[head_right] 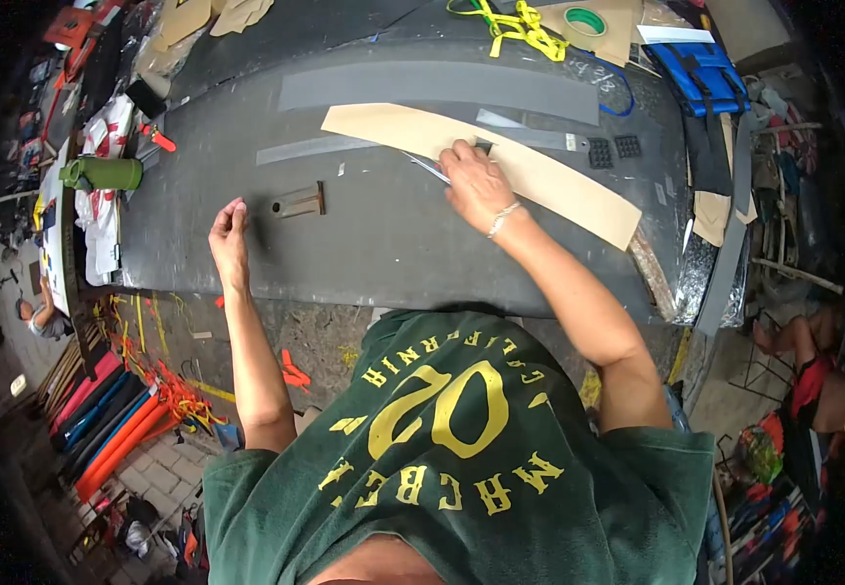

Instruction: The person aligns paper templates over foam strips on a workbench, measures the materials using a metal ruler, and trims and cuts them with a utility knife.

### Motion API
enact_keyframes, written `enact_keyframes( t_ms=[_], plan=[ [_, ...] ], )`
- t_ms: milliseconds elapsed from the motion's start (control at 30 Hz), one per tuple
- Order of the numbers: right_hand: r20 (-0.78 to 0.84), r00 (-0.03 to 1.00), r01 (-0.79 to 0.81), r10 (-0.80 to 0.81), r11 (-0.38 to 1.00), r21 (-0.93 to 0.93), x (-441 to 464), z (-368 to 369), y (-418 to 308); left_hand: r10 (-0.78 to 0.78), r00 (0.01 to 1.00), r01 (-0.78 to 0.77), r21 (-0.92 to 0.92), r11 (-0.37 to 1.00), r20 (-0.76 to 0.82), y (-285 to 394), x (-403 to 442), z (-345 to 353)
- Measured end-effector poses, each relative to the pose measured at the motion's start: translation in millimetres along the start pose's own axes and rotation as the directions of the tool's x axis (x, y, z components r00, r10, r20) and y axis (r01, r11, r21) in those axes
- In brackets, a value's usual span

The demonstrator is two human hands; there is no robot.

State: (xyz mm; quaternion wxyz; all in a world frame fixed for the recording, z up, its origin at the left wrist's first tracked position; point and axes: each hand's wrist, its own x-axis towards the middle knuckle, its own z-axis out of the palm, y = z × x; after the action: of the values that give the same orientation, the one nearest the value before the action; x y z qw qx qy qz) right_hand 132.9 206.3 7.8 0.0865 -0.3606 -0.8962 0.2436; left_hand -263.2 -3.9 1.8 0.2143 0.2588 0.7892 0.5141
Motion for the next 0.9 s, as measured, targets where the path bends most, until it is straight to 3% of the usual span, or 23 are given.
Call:
enact_keyframes(
  t_ms=[67,100,200,300,333,400,467,533,600,667,733,800,900],
  plan=[
    [0.057,0.998,0.008,-0.006,0.999,-0.033,-0.4,-5.2,-4.6,0.031,0.999,-0.031,-0.001,1.000,0.021,-5.1,28.8,-0.4],
    [0.106,0.994,-0.003,0.006,1.000,-0.021,-1.2,-13.9,-11.3,0.056,0.998,-0.060,0.125,0.990,0.039,1.8,42.9,1.9],
    [0.225,0.969,-0.082,0.105,0.990,-0.113,-3.1,-17.7,-18.8,0.186,0.980,-0.189,0.042,0.981,0.064,-0.9,92.5,22.4],
    [0.216,0.951,-0.194,0.219,0.972,-0.131,-7.1,-23.7,-36.7,0.358,0.922,-0.381,0.184,0.906,0.147,-12.3,149.7,36.6],
    [0.258,0.923,-0.278,0.286,0.958,-0.066,-5.3,-22.1,-43.3,0.311,0.926,-0.349,0.174,0.921,0.214,10.7,154.4,39.5],
    [0.343,0.845,-0.453,0.410,0.890,0.051,-4.1,-13.3,-54.0,0.529,0.813,-0.577,0.214,0.788,0.243,1.6,187.3,61.6],
    [0.366,0.776,-0.626,0.514,0.699,0.345,7.7,-2.9,-80.3,0.551,0.764,-0.621,0.150,0.770,0.336,2.2,215.7,77.2],
    [0.354,0.699,-0.682,0.621,0.432,0.591,43.5,10.9,-128.5,0.559,0.731,-0.639,0.104,0.762,0.391,-3.3,231.3,87.9],
    [0.263,0.829,-0.514,0.493,0.488,0.705,78.8,36.4,-142.0,0.571,0.707,-0.652,0.072,0.755,0.417,-13.3,243.7,101.4],
    [0.185,0.902,-0.397,0.390,0.581,0.711,114.9,66.8,-137.3,0.588,0.685,-0.702,0.172,0.691,0.431,-22.1,247.9,107.3],
    [0.083,0.936,-0.306,0.343,0.672,0.674,163.0,73.3,-158.0,0.592,0.654,-0.738,0.225,0.636,0.471,-9.9,236.8,103.0],
    [-0.086,0.938,-0.245,0.336,0.818,0.521,203.9,85.1,-164.5,0.598,0.663,-0.729,0.208,0.652,0.450,-13.3,237.5,104.7],
    [0.033,0.891,-0.449,0.453,0.867,0.215,255.7,74.6,-186.8,0.606,0.675,-0.718,0.186,0.671,0.420,-17.1,241.3,104.7]
  ],
)
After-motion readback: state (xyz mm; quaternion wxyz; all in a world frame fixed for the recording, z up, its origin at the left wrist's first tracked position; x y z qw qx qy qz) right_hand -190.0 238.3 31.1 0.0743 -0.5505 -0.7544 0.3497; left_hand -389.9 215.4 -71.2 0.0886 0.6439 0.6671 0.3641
